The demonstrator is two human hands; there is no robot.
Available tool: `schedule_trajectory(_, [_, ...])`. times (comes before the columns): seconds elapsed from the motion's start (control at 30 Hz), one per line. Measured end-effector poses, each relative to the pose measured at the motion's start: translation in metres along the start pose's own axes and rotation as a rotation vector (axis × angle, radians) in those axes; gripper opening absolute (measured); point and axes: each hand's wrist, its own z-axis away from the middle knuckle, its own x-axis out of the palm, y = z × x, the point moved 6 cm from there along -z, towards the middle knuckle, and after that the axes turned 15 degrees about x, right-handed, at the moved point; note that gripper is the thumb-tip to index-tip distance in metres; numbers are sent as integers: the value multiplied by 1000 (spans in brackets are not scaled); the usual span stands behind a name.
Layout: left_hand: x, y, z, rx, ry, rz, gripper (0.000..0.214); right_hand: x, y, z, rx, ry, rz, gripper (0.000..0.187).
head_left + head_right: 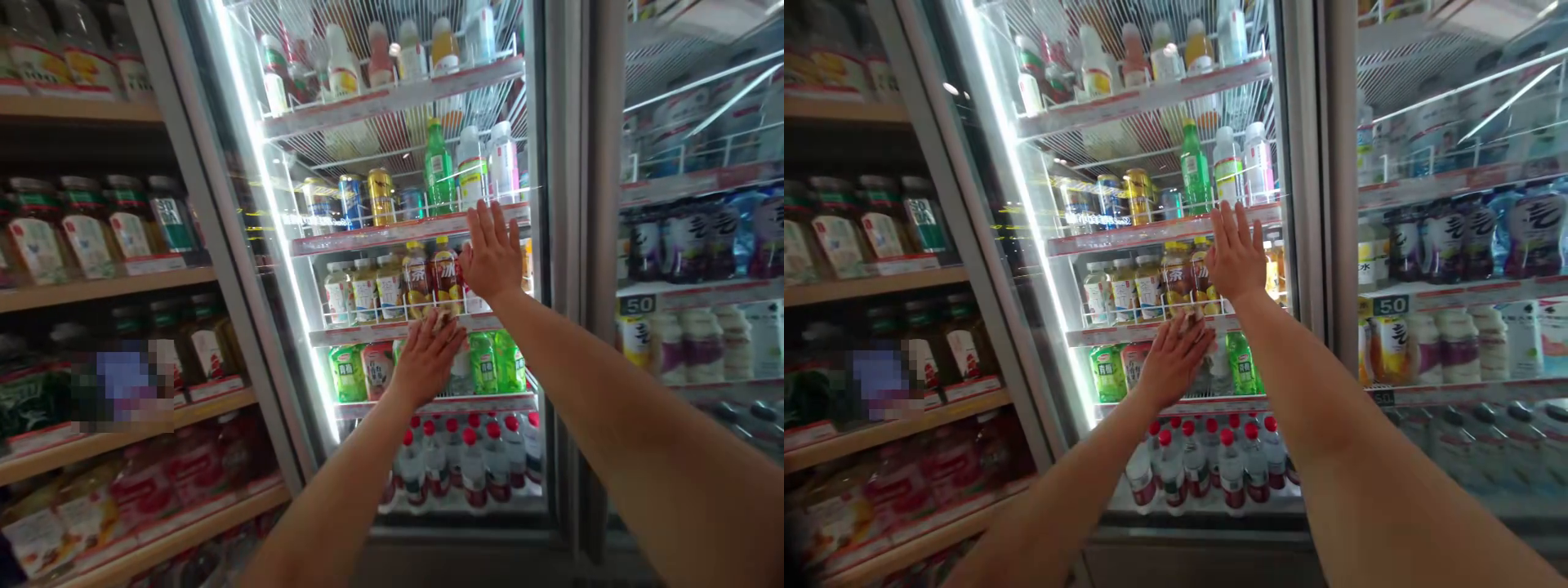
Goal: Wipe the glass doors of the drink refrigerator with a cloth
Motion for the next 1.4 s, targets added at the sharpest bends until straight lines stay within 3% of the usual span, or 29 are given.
schedule_trajectory(0.1, [3, -25, 40, -149, 11, -32, 56, 0, 0, 0, -5, 11, -8, 71])
schedule_trajectory(0.27, [0, -93, 153, -676, 49, -59, 59, 2, 0, 0, -11, 28, 27, 67])
schedule_trajectory(0.37, [-5, -106, 183, -903, 94, -80, 62, 2, 0, 0, -13, 17, 32, 67])
schedule_trajectory(0.47, [-1, -84, 150, -823, 70, -19, 63, 3, 1, -1, -5, -6, 24, 69])
schedule_trajectory(0.63, [16, 12, 44, -284, -35, 123, 62, 4, 3, -1, -4, -29, 44, 71])
schedule_trajectory(0.73, [21, 48, 22, -148, -12, 115, 63, 3, 3, -1, -9, -31, 56, 70])
schedule_trajectory(0.87, [30, 37, 55, -242, 6, 28, 59, 4, 3, -1, -12, -26, 63, 70])
schedule_trajectory(1.0, [34, -5, 116, -441, -21, -1, 61, 5, 4, -2, -11, -23, 58, 71])
schedule_trajectory(1.13, [24, -41, 161, -732, 59, 11, 64, 6, 5, -3, -4, -18, 65, 69])
schedule_trajectory(1.23, [18, -39, 163, -793, 98, 58, 66, 8, 5, -3, -11, -17, 68, 70])
schedule_trajectory(1.4, [19, 2, 116, -559, -75, 166, 71, 8, 8, -2, -21, -22, 64, 69])
